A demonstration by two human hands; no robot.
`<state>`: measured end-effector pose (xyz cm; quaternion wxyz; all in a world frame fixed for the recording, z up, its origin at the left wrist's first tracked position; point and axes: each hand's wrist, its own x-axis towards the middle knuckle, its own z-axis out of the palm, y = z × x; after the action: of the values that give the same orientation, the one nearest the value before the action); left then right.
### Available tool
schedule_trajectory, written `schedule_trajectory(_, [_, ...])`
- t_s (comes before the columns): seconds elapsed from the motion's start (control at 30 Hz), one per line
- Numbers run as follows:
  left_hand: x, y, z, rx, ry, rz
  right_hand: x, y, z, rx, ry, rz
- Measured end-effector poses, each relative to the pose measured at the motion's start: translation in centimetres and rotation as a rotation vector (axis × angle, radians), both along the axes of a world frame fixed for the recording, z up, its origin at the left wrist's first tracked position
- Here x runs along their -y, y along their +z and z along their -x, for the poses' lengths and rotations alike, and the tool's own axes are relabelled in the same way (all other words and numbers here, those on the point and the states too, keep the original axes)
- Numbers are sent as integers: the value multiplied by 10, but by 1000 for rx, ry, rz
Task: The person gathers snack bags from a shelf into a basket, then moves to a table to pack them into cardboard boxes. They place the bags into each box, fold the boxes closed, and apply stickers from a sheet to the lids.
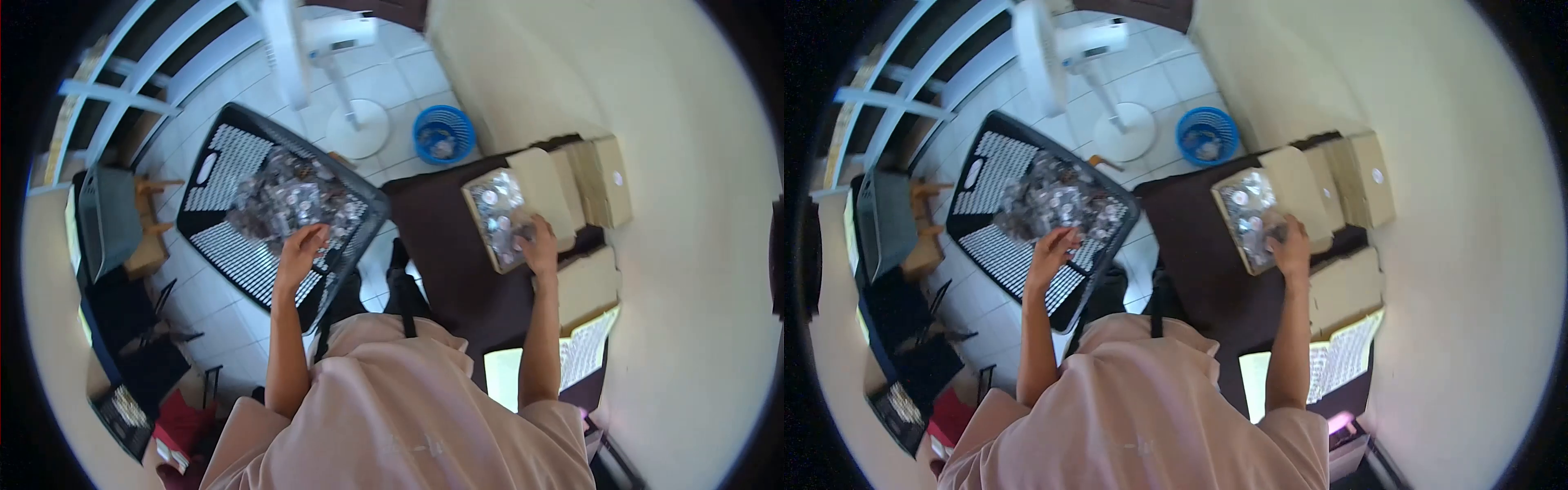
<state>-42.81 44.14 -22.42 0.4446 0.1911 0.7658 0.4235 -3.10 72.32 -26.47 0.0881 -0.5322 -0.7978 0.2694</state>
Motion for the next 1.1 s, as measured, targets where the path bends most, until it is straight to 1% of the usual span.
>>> schedule_trajectory(0.07, [14,2,23,55,186,51,12,-4,4,30,24,68])
schedule_trajectory(0.13, [41,-28,52,168,423,42,24,-21,2,1,43,-20])
schedule_trajectory(0.2, [61,-60,76,122,511,128,29,-8,9,6,-21,22])
schedule_trajectory(0.27, [76,-107,96,62,527,89,33,-1,15,50,-46,27])
schedule_trajectory(0.3, [77,-125,103,67,545,86,35,-3,14,95,-20,-5])
schedule_trajectory(0.33, [74,-143,107,-97,416,165,39,4,18,100,-5,-12])
schedule_trajectory(0.37, [69,-158,111,-258,284,241,43,15,25,95,-49,-56])
schedule_trajectory(0.4, [63,-170,113,-248,299,236,47,23,30,91,-94,-100])
schedule_trajectory(0.43, [57,-183,115,-331,233,250,51,25,30,105,-122,-183])
schedule_trajectory(0.47, [52,-195,120,-413,162,262,57,30,27,115,-116,-191])
schedule_trajectory(0.5, [49,-217,128,-381,130,292,64,46,34,71,-228,-67])
schedule_trajectory(0.53, [40,-218,132,-371,132,279,73,57,40,25,-341,52])
schedule_trajectory(0.6, [23,-224,136,-582,208,315,99,69,40,29,-311,67])
schedule_trajectory(0.67, [10,-236,155,-506,184,282,135,59,27,-72,-246,-34])
schedule_trajectory(0.73, [-3,-229,162,-699,131,425,170,54,13,-80,-299,123])
schedule_trajectory(0.77, [-10,-229,168,-654,114,566,184,57,14,-69,-300,115])
schedule_trajectory(0.8, [-13,-234,176,-648,113,557,202,72,33,-47,-366,219])
schedule_trajectory(0.83, [-13,-239,183,-673,41,592,219,84,49,-25,-434,326])
schedule_trajectory(0.87, [-10,-243,186,-698,-32,627,230,90,60,-55,-423,340])
schedule_trajectory(0.9, [-7,-250,187,-695,-38,620,238,91,67,-36,-412,350])
schedule_trajectory(0.97, [2,-258,191,-633,-63,315,253,92,81,-24,-417,359])
schedule_trajectory(1.0, [9,-267,193,-637,-73,308,256,90,89,-74,-381,372])
schedule_trajectory(1.07, [19,-284,196,-216,-9,-194,257,90,111,-132,-350,376])
schedule_trajectory(1.1, [25,-283,191,-203,23,-334,255,92,128,-142,-304,395])
